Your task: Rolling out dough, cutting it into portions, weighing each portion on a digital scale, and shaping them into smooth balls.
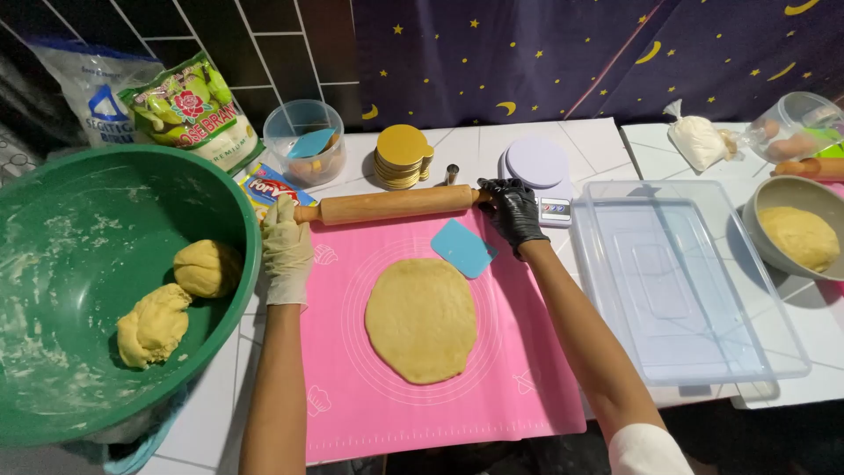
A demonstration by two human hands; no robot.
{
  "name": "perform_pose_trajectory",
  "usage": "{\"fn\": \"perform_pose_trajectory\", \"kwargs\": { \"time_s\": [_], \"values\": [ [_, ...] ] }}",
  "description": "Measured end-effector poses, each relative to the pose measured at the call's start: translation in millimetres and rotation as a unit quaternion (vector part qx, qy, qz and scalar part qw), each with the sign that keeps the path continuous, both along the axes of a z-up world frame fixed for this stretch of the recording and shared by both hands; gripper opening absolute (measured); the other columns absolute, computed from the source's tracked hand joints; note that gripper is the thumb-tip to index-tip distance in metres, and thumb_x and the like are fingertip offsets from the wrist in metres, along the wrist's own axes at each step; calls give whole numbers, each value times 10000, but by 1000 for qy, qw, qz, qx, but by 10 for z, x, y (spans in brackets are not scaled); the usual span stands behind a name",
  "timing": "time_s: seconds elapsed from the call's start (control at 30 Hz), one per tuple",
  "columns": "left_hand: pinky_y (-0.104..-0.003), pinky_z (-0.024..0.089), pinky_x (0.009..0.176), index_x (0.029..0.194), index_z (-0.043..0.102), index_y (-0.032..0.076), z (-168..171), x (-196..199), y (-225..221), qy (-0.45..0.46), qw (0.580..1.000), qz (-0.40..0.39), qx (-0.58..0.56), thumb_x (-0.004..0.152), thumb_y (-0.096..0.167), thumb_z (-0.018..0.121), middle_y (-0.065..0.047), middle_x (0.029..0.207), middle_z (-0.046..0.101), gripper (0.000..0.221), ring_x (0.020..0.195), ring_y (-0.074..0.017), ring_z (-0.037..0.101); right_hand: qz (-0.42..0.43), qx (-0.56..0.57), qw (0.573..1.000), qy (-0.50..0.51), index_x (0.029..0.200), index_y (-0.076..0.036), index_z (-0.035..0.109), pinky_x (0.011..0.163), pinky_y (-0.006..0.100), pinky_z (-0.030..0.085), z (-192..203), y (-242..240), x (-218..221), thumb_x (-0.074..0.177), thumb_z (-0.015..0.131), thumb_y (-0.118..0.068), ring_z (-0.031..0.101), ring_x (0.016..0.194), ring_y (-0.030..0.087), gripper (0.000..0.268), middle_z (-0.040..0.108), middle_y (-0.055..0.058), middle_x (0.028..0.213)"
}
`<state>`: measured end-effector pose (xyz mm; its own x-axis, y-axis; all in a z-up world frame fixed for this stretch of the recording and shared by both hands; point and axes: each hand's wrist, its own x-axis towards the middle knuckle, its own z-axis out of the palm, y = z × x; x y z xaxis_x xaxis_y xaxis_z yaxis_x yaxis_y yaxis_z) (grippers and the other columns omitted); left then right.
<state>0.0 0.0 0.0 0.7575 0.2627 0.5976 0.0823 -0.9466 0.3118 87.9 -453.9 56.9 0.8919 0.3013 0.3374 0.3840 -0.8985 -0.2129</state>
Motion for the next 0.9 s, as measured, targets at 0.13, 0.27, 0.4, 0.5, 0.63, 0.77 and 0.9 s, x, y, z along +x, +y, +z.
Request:
{"fn": "perform_pose_trajectory", "kwargs": {
  "time_s": [0.13, 0.27, 0.4, 0.5, 0.63, 0.77, 0.9],
  "values": [
    [-482, 381, 1147, 1471, 557, 124, 366, -365, -187, -11, 1000, -29, -5, 925, 243, 698, -173, 1501, 492, 576, 1366, -358, 490, 3, 23, 1000, 6, 1365, -203, 630, 989, 538, 506, 266, -19, -205, 821, 784, -298, 614, 1207, 367, 573, 694, 110, 1264],
    [-448, 329, 1192, 1446, 589, 103, 485, -746, -431, 27, 998, -48, 22, 896, 309, 688, -171, 1555, 441, 596, 1406, -353, 451, -4, 114, 993, 11, 1252, -182, 680, 909, 490, 546, 510, 70, -648, 868, 769, -342, 660, 1075, 356, 425, 699, 118, 1135],
    [-382, 270, 1235, 1389, 635, 146, 463, -1301, -936, 82, 989, -122, -11, 867, 404, 661, -154, 1533, 470, 583, 1448, -321, 420, 27, 67, 987, 146, 1248, -136, 649, 929, 552, 552, 688, 173, -1154, 801, 787, -419, 674, 1051, 436, 546, 672, 174, 1142],
    [-413, 248, 1254, 1305, 667, 98, 438, -1815, -1520, 93, 978, -185, 34, 821, 423, 654, -215, 1468, 529, 582, 1421, -348, 459, 25, 39, 977, 209, 1299, -88, 593, 991, 547, 521, 764, 239, -1242, 803, 782, -450, 647, 1112, 462, 643, 623, 218, 1156],
    [-455, 152, 1247, 1569, 290, 39, 627, -2301, -2050, 158, 958, -227, 80, 984, 514, 378, -217, 1624, 287, 758, 1510, -355, 253, -6, 57, 955, 291, 1482, -179, 458, 1036, 422, 454, 246, 195, -862, 745, 762, -609, 534, 1240, 314, 906, 503, 121, 1354],
    [-471, 130, 1259, 1584, 246, 44, 707, -2349, -2218, 141, 954, -237, 118, 1002, 574, 352, -212, 1648, 226, 794, 1522, -333, 226, 15, -1, 963, 268, 1376, -179, 543, 993, 467, 505, 247, 209, -793, 708, 824, -551, 611, 1174, 366, 815, 574, 171, 1227],
    [-477, 138, 1259, 1571, 266, 32, 732, -2328, -2260, 124, 955, -243, 118, 1001, 567, 368, -218, 1638, 243, 788, 1518, -340, 237, 87, 41, 962, 255, 1254, -163, 617, 990, 523, 524, 613, 351, -981, 827, 778, -383, 645, 1147, 424, 506, 646, 186, 1154]
  ]
}}
